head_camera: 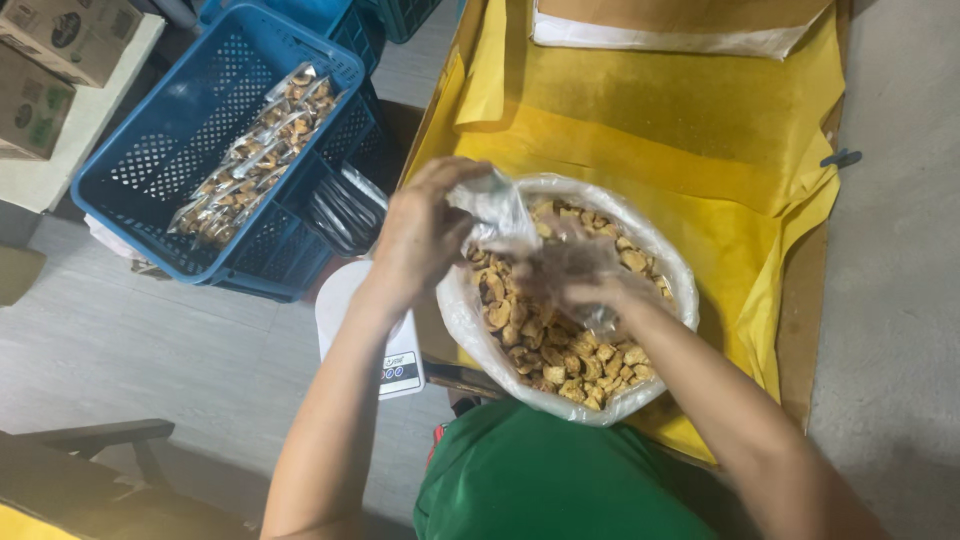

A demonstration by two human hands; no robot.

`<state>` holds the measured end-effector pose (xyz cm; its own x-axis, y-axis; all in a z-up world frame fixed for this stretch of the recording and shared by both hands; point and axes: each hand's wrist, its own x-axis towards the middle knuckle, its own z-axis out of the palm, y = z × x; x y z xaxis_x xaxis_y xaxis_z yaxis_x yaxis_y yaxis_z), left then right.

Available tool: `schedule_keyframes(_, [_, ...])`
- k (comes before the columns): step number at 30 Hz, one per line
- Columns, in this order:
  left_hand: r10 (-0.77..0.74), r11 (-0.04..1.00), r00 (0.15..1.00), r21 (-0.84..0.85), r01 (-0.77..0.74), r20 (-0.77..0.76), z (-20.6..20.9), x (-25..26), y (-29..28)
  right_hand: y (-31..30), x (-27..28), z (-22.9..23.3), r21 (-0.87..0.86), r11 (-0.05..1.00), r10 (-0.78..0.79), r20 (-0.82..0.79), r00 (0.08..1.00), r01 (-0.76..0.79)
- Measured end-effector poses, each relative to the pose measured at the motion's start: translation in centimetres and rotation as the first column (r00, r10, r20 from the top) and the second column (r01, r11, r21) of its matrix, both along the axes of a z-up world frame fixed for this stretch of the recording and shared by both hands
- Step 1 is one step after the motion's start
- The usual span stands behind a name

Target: The person scoops snack pieces from a large bowl into small clear plastic bags, seals each bag, and places it into a blue basket. The process is repeated continuously with multiple bags.

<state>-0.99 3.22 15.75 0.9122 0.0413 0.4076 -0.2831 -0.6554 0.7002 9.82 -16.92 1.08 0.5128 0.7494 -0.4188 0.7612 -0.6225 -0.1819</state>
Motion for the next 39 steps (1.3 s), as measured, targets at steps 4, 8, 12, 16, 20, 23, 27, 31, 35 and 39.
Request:
schedule_keyframes(4, [0.063, 0.993, 0.976, -0.084, -0.082, -0.209, 2.3, -1.8, 1.3, -1.3, -5.1, 4.2, -0.056, 0.997, 0.060, 0.048, 0.997, -0.058])
schedule_keyframes(8, [0.055, 0.988, 0.976, -0.132, -0.084, -0.210, 4.7, -2.5, 1.2, 1.2, -5.9, 6.2, -0.162, 0.983, -0.100, -0.102, 0.990, 0.083])
schedule_keyframes(12, [0.048, 0.979, 0.979, -0.183, -0.085, -0.196, 5.9, -2.6, 1.0, 2.0, -6.4, 5.0, -0.229, 0.968, 0.166, 0.255, 0.953, -0.107])
schedule_keyframes(16, [0.038, 0.977, 0.981, -0.198, -0.076, -0.189, 5.9, -3.0, 1.3, -1.3, -6.5, 2.9, -0.292, 0.956, -0.008, 0.015, 1.000, 0.013])
schedule_keyframes(20, [0.040, 0.967, 0.975, -0.238, -0.093, -0.217, 5.6, -3.7, 1.3, -1.1, -6.7, 1.6, -0.006, 0.999, -0.045, 0.295, 0.954, 0.049])
schedule_keyframes(23, [0.034, 0.960, 0.974, -0.263, -0.094, -0.225, 5.7, -4.0, 1.0, -1.0, -6.9, 1.8, -0.176, 0.981, -0.058, 0.110, 0.992, 0.077])
schedule_keyframes(27, [0.017, 0.946, 0.966, -0.308, -0.099, -0.259, 6.1, -4.2, 1.2, -2.1, -6.8, 2.5, -0.180, 0.939, -0.320, -0.142, 0.937, 0.293])
schedule_keyframes(31, [-0.034, 0.957, 0.968, -0.289, -0.041, -0.250, 5.6, -3.7, 0.9, -2.9, -6.0, 2.7, 0.212, 0.965, -0.168, 0.046, 0.985, 0.155])
schedule_keyframes(35, [-0.062, 0.970, 0.957, -0.241, -0.008, -0.283, 4.7, -2.0, 0.1, -4.8, -5.2, 4.2, 0.317, 0.501, -0.375, -0.760, 0.531, 0.806])
schedule_keyframes(39, [-0.113, 0.984, 0.907, -0.171, 0.045, -0.407, 3.5, -0.9, -1.6, -7.4, -5.4, 6.8, 0.206, 0.004, -0.007, -0.978, 0.206, 0.978])
